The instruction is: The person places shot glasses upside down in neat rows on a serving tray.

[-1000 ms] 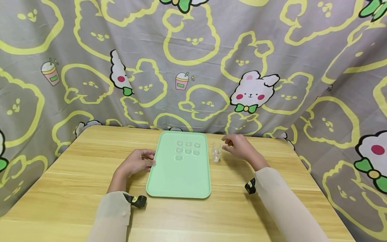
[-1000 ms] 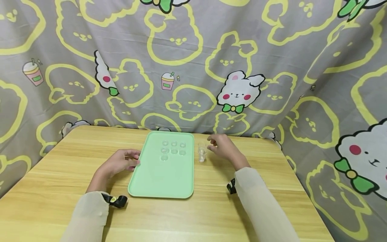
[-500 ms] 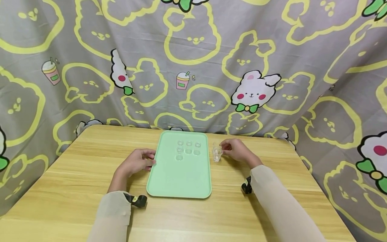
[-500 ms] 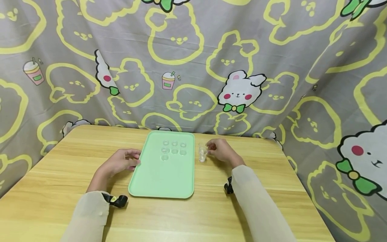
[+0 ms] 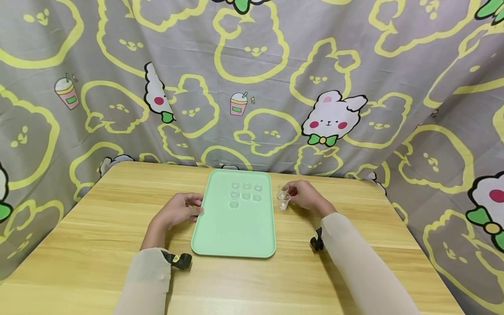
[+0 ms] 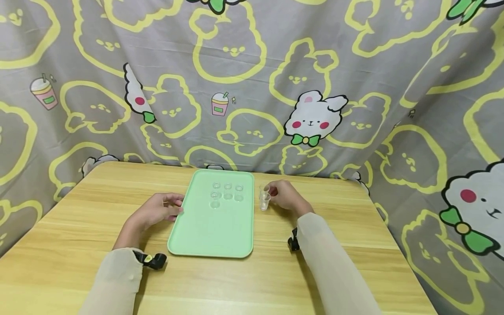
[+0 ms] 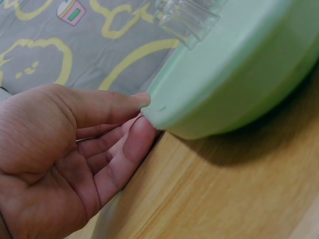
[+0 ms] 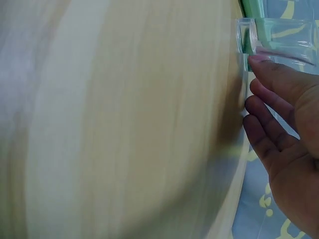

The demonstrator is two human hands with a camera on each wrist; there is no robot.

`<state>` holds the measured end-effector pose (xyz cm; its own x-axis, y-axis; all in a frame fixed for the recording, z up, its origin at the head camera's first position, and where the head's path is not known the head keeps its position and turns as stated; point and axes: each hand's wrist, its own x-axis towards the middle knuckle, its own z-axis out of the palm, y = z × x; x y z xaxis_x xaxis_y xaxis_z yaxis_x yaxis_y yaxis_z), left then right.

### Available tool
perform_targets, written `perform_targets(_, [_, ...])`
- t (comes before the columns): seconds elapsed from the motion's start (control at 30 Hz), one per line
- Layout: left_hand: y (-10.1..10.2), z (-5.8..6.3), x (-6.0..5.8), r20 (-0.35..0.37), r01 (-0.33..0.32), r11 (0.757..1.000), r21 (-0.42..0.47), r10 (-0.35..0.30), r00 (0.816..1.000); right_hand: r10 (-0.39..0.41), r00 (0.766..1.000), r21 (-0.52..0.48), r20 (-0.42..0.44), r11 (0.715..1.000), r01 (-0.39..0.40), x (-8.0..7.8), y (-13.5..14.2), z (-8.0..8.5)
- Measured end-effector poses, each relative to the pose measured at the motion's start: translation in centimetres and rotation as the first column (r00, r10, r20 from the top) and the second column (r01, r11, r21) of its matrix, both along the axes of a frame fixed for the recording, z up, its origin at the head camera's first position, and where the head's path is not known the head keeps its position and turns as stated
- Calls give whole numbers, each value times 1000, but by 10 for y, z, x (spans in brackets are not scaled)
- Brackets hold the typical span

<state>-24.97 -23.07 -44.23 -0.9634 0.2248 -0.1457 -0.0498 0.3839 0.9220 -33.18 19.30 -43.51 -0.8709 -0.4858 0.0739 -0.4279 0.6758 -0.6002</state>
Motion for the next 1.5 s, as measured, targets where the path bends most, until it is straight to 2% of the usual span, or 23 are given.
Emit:
perform_targets(0.3, [2, 1, 1, 3, -2, 1000, -4, 2, 1000, -27, 999, 8, 20, 1000, 27, -3, -2, -5])
perform_targets(0.63, [2, 2, 1, 9, -6, 1000, -7, 6, 1000, -40, 997, -70, 64, 997, 45, -4, -3, -5])
perform_targets(1.0, [0, 0, 0, 4, -8, 1000, -4, 8, 1000, -24, 998, -102, 62, 994, 30, -4, -3, -6])
perform_targets(1.33, [1, -2, -1, -6, -4, 1000, 2, 4, 1000, -74, 991, -140, 112, 986, 90, -3, 7, 1])
perform_targets(1.5, [0, -2, -1, -6, -5, 1000, 0, 5, 1000, -79, 993, -167, 89, 982, 93, -3, 12, 6])
